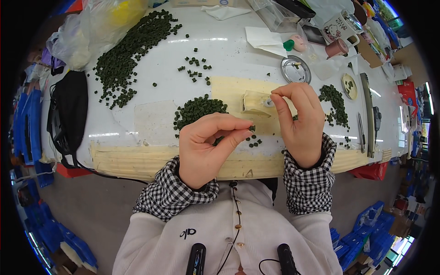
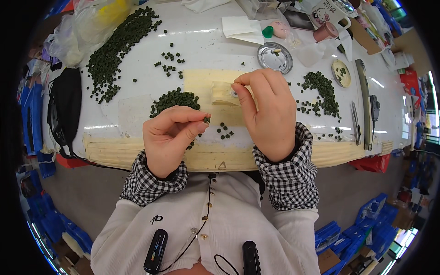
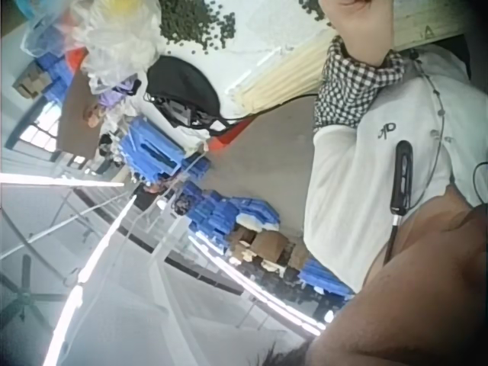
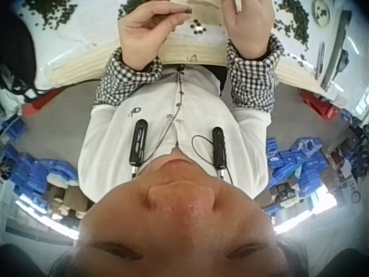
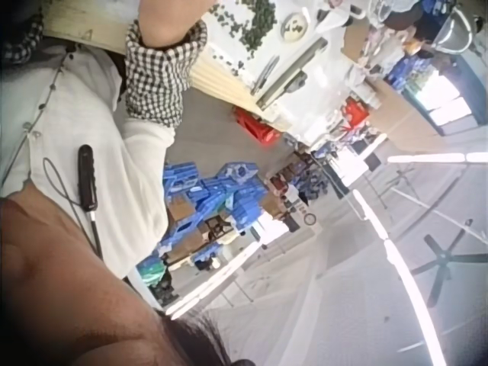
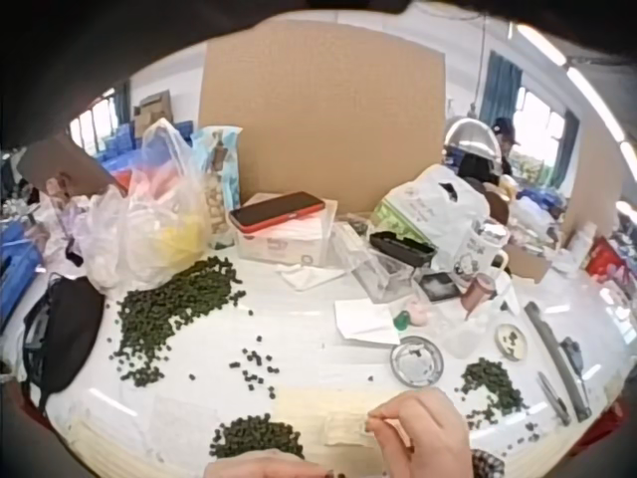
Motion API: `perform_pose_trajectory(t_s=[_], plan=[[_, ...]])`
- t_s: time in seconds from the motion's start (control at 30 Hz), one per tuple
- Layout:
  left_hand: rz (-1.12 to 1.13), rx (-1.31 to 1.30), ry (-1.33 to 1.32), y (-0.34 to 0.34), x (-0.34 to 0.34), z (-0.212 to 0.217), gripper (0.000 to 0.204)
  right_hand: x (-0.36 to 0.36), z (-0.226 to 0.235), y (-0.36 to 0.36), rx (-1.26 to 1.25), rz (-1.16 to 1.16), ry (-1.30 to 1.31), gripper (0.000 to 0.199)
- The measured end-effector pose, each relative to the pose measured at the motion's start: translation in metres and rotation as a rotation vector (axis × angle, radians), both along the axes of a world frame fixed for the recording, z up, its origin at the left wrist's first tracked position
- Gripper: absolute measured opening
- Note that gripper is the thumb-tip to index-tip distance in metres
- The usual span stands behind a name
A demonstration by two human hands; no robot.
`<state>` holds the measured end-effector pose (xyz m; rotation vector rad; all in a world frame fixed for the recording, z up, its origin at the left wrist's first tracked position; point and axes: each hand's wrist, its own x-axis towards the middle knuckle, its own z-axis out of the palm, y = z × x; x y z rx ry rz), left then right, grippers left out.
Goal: Assembling small green toy components into a yellow base at a workshop table.
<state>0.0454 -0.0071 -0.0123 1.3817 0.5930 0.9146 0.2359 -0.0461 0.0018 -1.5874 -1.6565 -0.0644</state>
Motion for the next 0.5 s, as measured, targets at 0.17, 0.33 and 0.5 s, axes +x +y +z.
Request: perform_pose_trajectory(t_s=[0.17, 0.33, 0.5], plan=[[0.012, 0.011, 0.007, 0.000, -0.001, -0.003, 0.017, -0.006, 0.005, -0.009, 0.058, -0.088, -0.003, 0.018], [0.018, -0.019, -0.005, 0.000, -0.001, 0.000, 0.017, -0.024, 0.011, -0.040, -0.075, 0.082, 0.251, 0.027], [0.014, -0.031, -0.006, -0.001, 0.001, 0.000, 0.017, -0.033, -0.002, -0.043, -0.064, 0.167, 0.316, 0.033]])
